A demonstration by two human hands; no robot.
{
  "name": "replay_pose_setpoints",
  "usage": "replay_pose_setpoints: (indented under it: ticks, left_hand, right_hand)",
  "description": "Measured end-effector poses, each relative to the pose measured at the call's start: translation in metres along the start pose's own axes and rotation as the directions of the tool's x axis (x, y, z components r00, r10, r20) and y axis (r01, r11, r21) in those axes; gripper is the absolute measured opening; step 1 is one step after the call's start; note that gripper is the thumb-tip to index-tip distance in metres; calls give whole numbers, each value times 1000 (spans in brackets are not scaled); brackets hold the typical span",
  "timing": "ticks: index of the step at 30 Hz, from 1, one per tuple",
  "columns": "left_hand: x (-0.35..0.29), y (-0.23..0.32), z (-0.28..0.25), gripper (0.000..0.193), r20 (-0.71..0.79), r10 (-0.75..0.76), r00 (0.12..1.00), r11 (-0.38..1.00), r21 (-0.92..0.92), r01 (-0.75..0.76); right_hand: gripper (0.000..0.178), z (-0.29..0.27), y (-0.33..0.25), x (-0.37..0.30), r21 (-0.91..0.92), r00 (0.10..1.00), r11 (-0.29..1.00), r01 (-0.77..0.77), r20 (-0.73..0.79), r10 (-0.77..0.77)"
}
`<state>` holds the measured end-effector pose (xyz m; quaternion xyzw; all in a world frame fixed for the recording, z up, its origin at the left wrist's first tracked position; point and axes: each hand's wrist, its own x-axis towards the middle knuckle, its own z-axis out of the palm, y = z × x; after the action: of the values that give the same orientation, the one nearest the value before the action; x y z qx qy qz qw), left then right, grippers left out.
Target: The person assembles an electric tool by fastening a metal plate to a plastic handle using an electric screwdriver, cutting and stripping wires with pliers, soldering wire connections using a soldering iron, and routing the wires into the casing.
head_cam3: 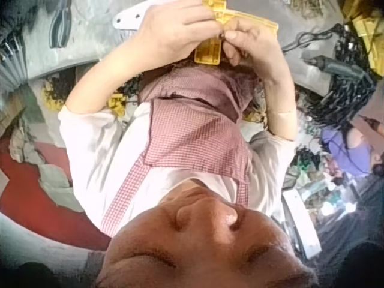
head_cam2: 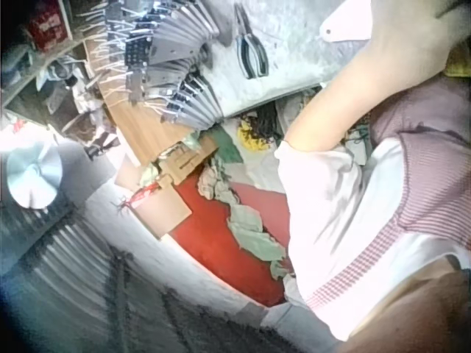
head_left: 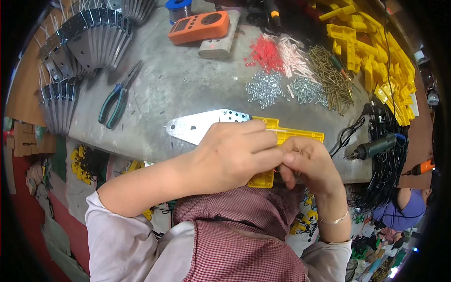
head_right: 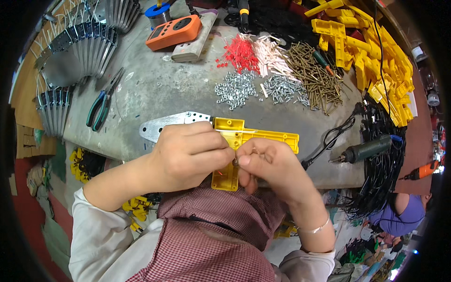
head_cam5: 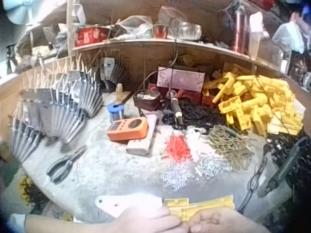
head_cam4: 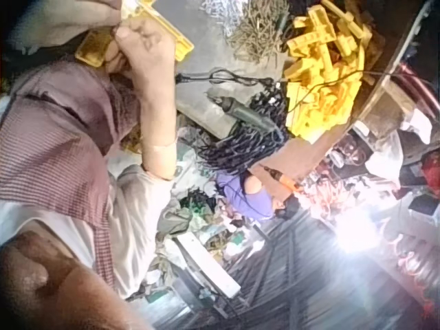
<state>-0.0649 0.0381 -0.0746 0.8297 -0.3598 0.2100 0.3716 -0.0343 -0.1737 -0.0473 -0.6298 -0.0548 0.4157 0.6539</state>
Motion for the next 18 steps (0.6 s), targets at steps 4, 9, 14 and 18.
replay_pose_setpoints:
  ticks: [4,9,14,18]
  left_hand:
    - [4,-6,3,23,-44,-121,992,979,-172,112]
    - [5,-8,1,25,3,-127,992,970,-207,125]
    - [-1,-1,3,28,12,38,999,999,36,-39]
    - [5,-2,1,25,11,-136,991,979,-155,136]
  right_hand:
    - [15,11,12,-4,-681,786,595,428,-45,-617]
    - [11,15,13,-3,-481,902,839,253,-196,-385]
    - [12,3,6,2,177,999,984,28,17,-32]
    - [16,11,19,0,-700,713,530,479,-43,-700]
